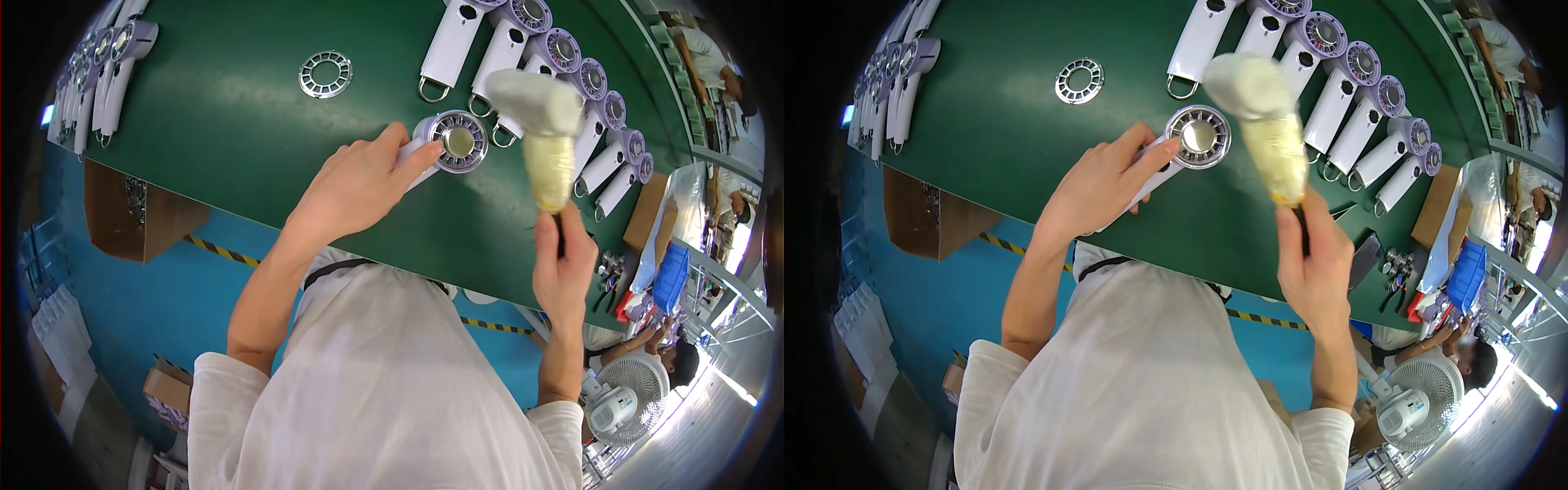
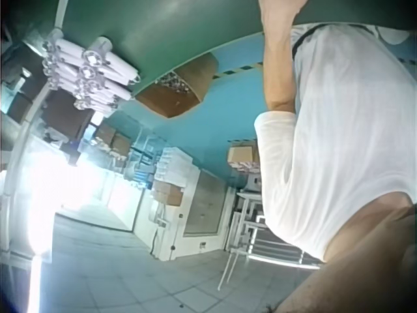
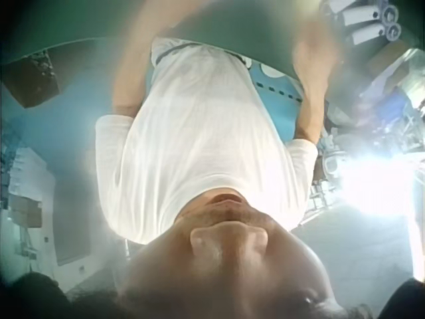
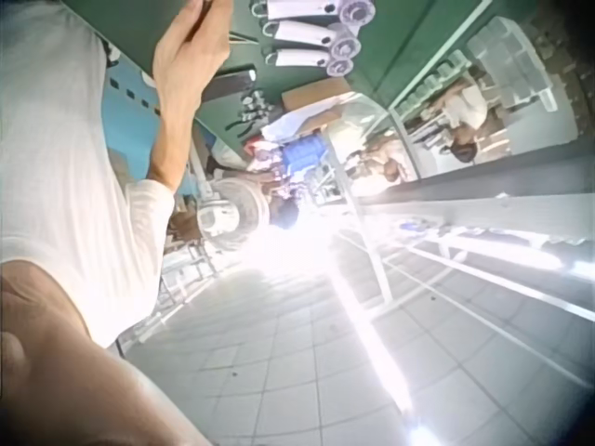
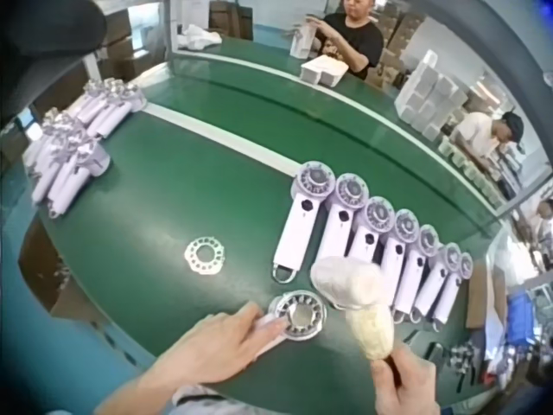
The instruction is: The person uses tweezers to work on the internal fan blades of handheld fans, positions metal rings onto the fans, and taps the rings into place with a padded hammer.
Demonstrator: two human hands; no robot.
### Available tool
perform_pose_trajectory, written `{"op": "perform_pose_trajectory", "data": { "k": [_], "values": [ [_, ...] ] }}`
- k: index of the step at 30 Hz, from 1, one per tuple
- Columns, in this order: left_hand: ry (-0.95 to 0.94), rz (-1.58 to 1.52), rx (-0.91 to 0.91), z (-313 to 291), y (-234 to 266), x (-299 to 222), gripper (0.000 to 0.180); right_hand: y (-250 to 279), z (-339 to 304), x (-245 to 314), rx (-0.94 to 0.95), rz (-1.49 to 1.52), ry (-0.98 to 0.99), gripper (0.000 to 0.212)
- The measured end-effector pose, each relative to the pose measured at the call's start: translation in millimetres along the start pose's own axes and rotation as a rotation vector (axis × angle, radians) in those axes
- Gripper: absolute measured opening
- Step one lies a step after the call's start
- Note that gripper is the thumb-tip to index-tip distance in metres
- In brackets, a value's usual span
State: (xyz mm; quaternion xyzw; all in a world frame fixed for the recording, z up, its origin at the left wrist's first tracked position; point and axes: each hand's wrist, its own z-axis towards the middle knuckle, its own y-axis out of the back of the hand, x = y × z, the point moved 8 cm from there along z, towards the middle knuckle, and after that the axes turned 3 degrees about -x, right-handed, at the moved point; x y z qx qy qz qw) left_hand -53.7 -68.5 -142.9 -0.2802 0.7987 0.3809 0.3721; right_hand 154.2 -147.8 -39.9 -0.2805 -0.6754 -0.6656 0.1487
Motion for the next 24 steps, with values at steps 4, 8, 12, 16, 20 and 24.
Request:
{"op": "perform_pose_trajectory", "data": {
  "k": [4, 8, 12, 16, 20, 24],
  "values": [
    [0.039, -0.005, 0.031, -1, 0, 1, 0.051, -15, 2, -1, 0.076, -0.059, 0.099, 0.027],
    [0.0, -0.002, 0.008, 0, -1, 0, 0.052, -1, -11, -12, 0.0, -0.005, -0.067, 0.027],
    [0.097, -0.056, 0.047, -2, 0, -3, 0.054, -6, -20, -16, 0.028, -0.045, -0.034, 0.027],
    [0.115, -0.061, 0.048, -3, 0, -2, 0.055, 3, -29, -12, -0.019, -0.004, -0.057, 0.026],
    [0.128, -0.071, 0.06, -2, -1, -2, 0.055, -7, -36, -13, 0.02, -0.063, -0.078, 0.026],
    [0.122, -0.084, 0.041, -4, 0, -1, 0.055, -7, -40, -18, 0.015, -0.057, -0.078, 0.031]
  ]
}}
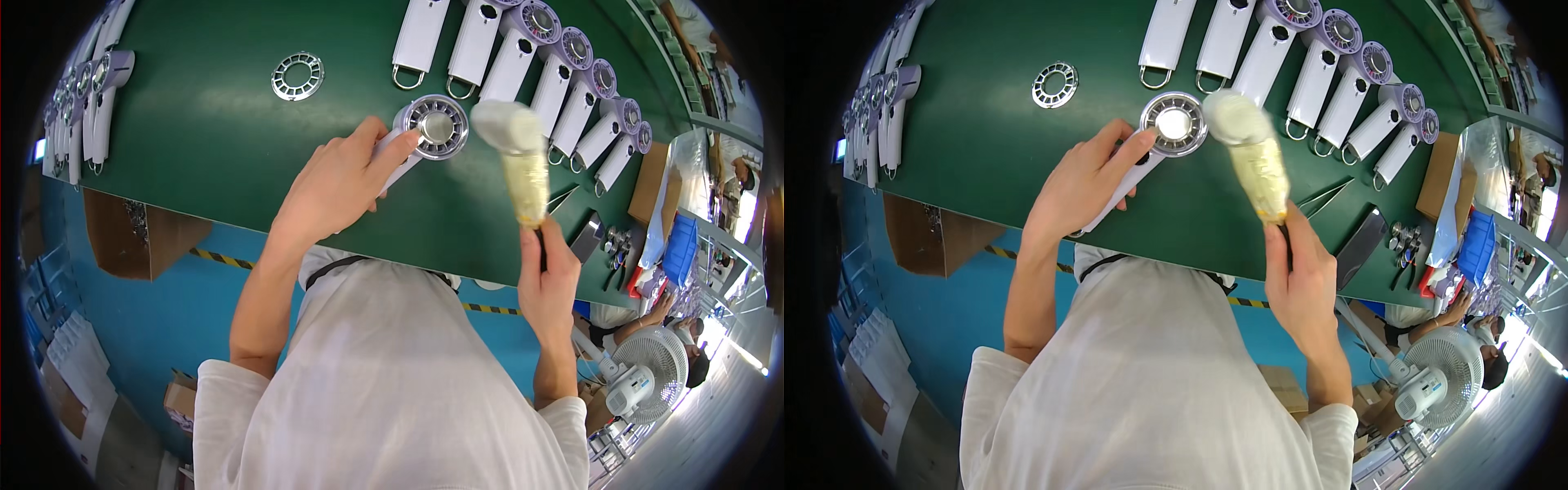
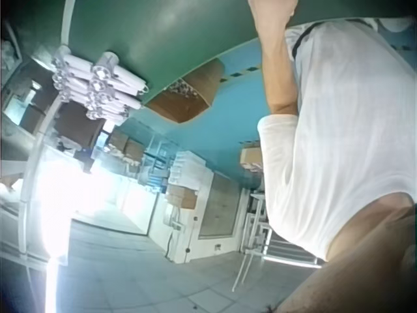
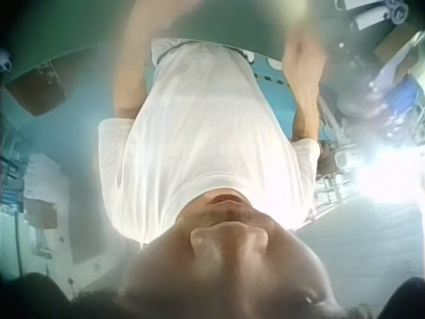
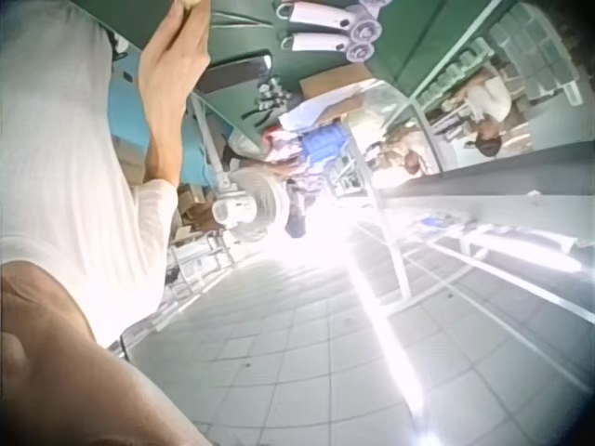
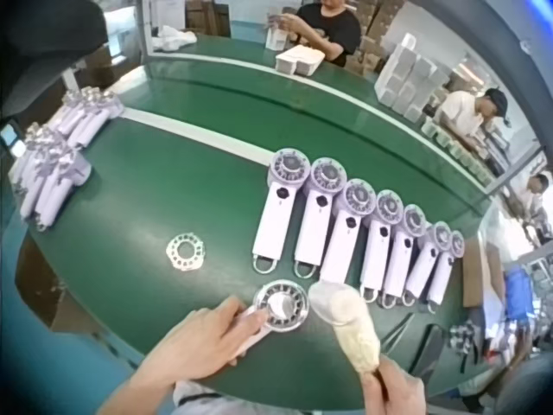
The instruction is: The person uses tweezers to work on the internal fan blades of handheld fans, positions metal rings onto the fans, and taps the rings into place with a padded hammer.
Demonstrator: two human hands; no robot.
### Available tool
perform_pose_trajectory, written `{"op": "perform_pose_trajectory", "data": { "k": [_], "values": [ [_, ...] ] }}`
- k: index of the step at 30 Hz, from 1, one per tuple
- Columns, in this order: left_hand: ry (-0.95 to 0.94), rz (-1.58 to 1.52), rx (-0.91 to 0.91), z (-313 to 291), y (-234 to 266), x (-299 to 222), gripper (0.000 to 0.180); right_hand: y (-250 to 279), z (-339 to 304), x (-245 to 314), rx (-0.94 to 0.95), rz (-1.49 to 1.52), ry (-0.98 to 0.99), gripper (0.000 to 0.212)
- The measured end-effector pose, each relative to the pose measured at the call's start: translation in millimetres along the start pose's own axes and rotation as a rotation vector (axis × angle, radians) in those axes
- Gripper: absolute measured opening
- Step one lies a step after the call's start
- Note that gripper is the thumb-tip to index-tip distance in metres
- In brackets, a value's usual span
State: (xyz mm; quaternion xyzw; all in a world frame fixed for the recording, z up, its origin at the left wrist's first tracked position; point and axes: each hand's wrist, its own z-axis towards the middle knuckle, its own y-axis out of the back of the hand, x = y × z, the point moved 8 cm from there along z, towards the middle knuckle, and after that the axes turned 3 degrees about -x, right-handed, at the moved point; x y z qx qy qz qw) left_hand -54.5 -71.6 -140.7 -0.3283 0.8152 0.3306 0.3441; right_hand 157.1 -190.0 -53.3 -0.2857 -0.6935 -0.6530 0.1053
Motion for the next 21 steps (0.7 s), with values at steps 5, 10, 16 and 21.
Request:
{"op": "perform_pose_trajectory", "data": {
  "k": [5, 10, 16, 21],
  "values": [
    [-0.002, 0.005, 0.007, 0, -1, 0, 0.055, 2, -5, 1, 0.019, -0.027, -0.054, 0.032],
    [0.004, 0.021, 0.009, 0, 0, 0, 0.055, 3, -12, 4, -0.002, -0.022, -0.004, 0.032],
    [-0.006, 0.002, 0.004, -1, -1, -1, 0.055, 2, -17, 3, 0.032, -0.001, -0.042, 0.03],
    [-0.074, -0.004, 0.006, -1, -1, -5, 0.053, -3, -10, 4, 0.051, -0.022, 0.001, 0.03]
  ]
}}
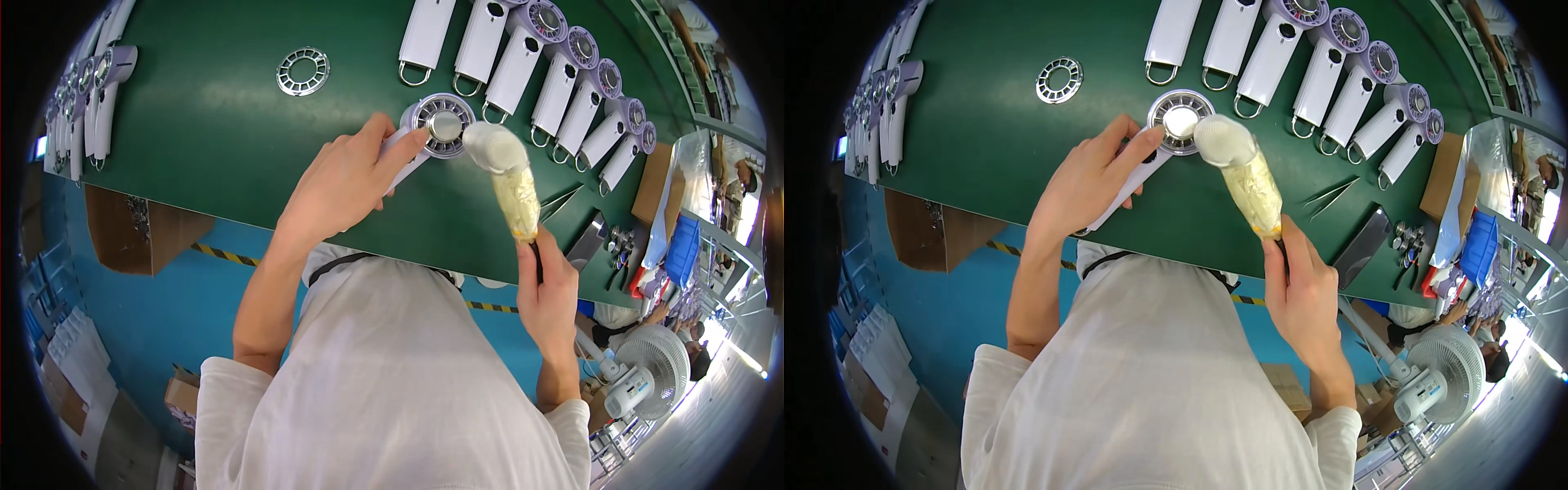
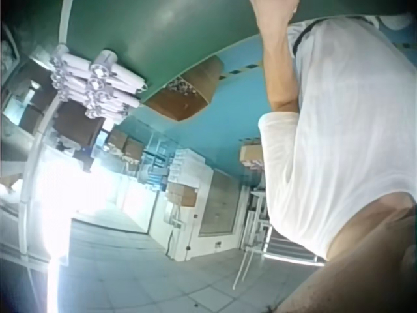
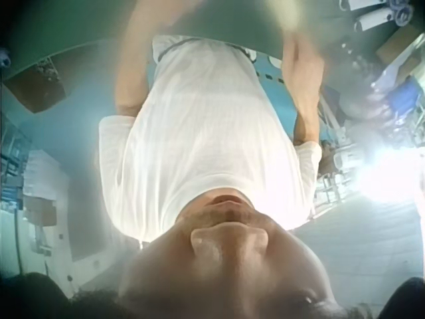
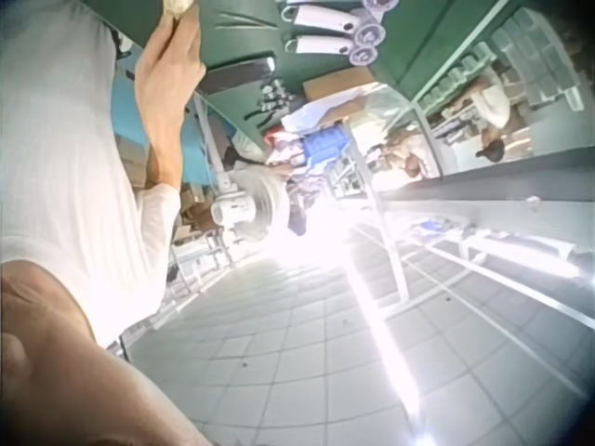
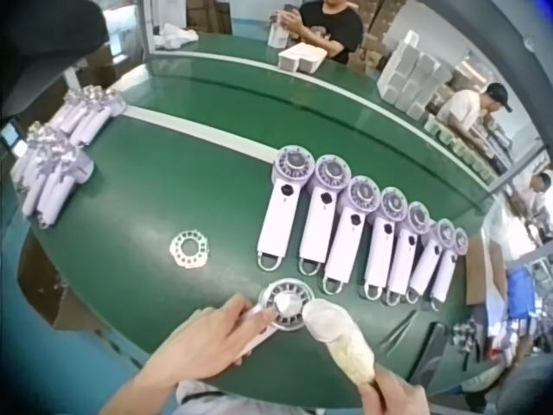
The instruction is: The person uses tweezers to work on the internal fan blades of handheld fans, positions metal rings onto the fans, and taps the rings into place with a padded hammer.
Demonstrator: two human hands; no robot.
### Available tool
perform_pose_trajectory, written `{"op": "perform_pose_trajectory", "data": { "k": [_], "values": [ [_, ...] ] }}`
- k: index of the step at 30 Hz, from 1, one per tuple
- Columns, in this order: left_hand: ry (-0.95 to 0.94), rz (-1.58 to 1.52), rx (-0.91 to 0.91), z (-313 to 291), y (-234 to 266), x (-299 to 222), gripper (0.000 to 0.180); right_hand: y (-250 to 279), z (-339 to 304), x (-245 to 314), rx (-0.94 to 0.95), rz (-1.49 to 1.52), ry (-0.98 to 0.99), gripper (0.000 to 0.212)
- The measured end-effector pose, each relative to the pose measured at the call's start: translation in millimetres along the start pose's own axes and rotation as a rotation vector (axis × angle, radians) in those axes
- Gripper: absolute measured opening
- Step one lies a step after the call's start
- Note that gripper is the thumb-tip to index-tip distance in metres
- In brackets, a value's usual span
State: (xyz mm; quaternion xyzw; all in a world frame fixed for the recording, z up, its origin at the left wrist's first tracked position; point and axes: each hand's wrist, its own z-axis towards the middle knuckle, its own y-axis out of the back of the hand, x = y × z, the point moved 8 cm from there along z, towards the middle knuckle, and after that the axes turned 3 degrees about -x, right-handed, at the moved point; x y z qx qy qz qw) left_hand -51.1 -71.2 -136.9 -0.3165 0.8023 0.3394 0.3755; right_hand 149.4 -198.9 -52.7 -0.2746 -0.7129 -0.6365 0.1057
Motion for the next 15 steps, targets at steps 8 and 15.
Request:
{"op": "perform_pose_trajectory", "data": {
  "k": [8, 15],
  "values": [
    [0.079, 0.005, 0.004, 0, -2, 3, 0.054, 12, 15, 13, -0.162, 0.04, 0.052, 0.03],
    [0.076, 0.012, 0.008, -1, 0, 5, 0.055, 5, 10, 2, -0.059, 0.057, -0.058, 0.025]
  ]
}}
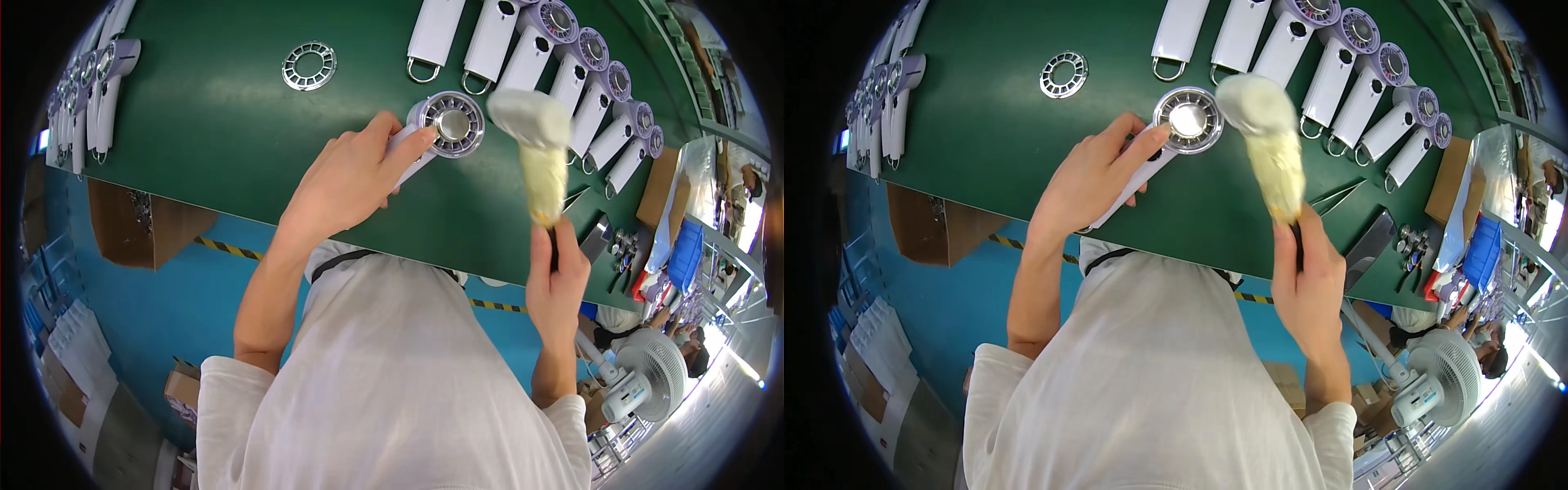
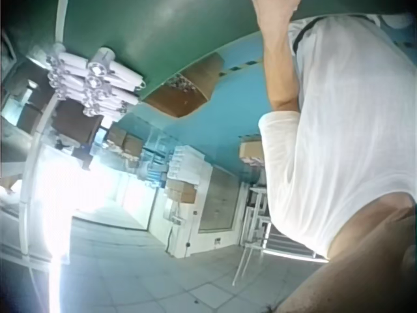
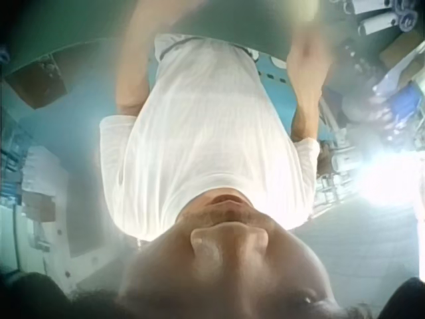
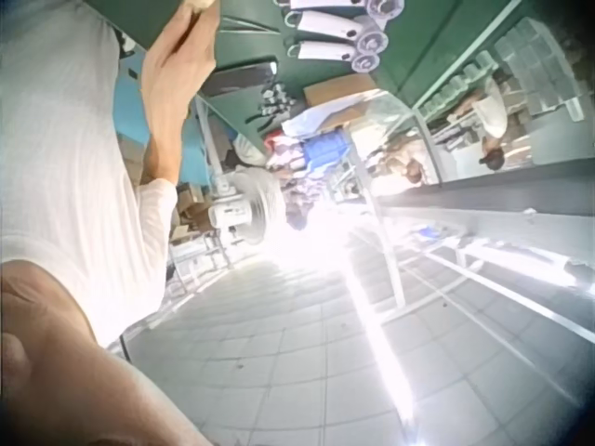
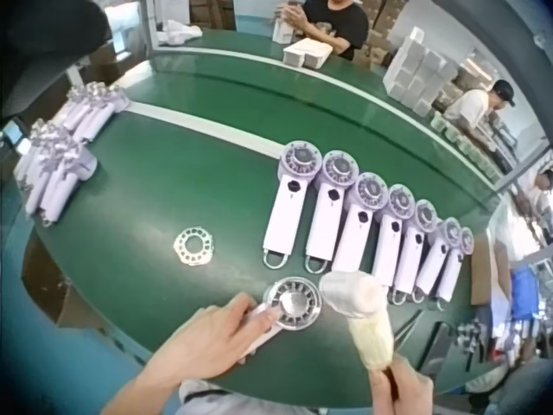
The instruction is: The person uses tweezers to work on the internal fan blades of handheld fans, positions metal rings onto the fans, and taps the rings into place with a padded hammer.
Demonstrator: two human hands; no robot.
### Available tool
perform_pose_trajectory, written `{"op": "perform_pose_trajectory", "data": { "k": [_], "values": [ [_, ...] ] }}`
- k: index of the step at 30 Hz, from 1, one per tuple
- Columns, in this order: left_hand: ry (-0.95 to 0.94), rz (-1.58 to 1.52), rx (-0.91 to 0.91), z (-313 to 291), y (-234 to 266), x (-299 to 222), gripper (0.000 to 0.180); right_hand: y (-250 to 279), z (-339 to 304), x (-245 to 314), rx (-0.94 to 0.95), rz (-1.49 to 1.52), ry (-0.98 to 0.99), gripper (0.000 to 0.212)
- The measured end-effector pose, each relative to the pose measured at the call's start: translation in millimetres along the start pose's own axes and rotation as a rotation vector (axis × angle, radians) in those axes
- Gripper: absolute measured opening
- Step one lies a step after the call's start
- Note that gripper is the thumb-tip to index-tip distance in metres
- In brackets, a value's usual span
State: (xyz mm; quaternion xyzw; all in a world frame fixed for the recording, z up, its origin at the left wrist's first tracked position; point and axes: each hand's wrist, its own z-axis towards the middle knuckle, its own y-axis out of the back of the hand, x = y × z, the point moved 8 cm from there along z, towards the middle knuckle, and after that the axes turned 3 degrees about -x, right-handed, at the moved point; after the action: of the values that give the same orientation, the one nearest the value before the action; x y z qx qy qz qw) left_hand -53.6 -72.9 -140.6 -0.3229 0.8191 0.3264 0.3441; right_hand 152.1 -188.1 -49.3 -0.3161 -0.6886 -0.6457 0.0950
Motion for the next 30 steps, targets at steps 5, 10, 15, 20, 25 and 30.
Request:
{"op": "perform_pose_trajectory", "data": {
  "k": [5, 10, 15, 20, 25, 30],
  "values": [
    [-0.001, 0.006, -0.001, 0, 0, -1, 0.054, 4, -25, 5, 0.123, 0.034, 0.046, 0.028],
    [-0.014, 0.007, -0.006, 0, 0, -3, 0.053, -8, -26, -1, 0.148, 0.074, -0.05, 0.019],
    [-0.019, -0.004, -0.006, -4, -4, -1, 0.051, -4, -31, 2, 0.114, 0.065, 0.093, 0.03],
    [-0.01, -0.009, -0.003, -3, -4, 1, 0.051, -6, -29, -6, 0.123, 0.1, -0.027, 0.023],
    [-0.012, 0.003, 0.017, 2, -3, -1, 0.05, 7, -28, -17, -0.03, 0.171, -0.11, 0.019],
    [-0.128, 0.029, -0.093, -12, 17, -5, 0.061, -8, -15, -36, -0.138, 0.152, -0.117, 0.022]
  ]
}}
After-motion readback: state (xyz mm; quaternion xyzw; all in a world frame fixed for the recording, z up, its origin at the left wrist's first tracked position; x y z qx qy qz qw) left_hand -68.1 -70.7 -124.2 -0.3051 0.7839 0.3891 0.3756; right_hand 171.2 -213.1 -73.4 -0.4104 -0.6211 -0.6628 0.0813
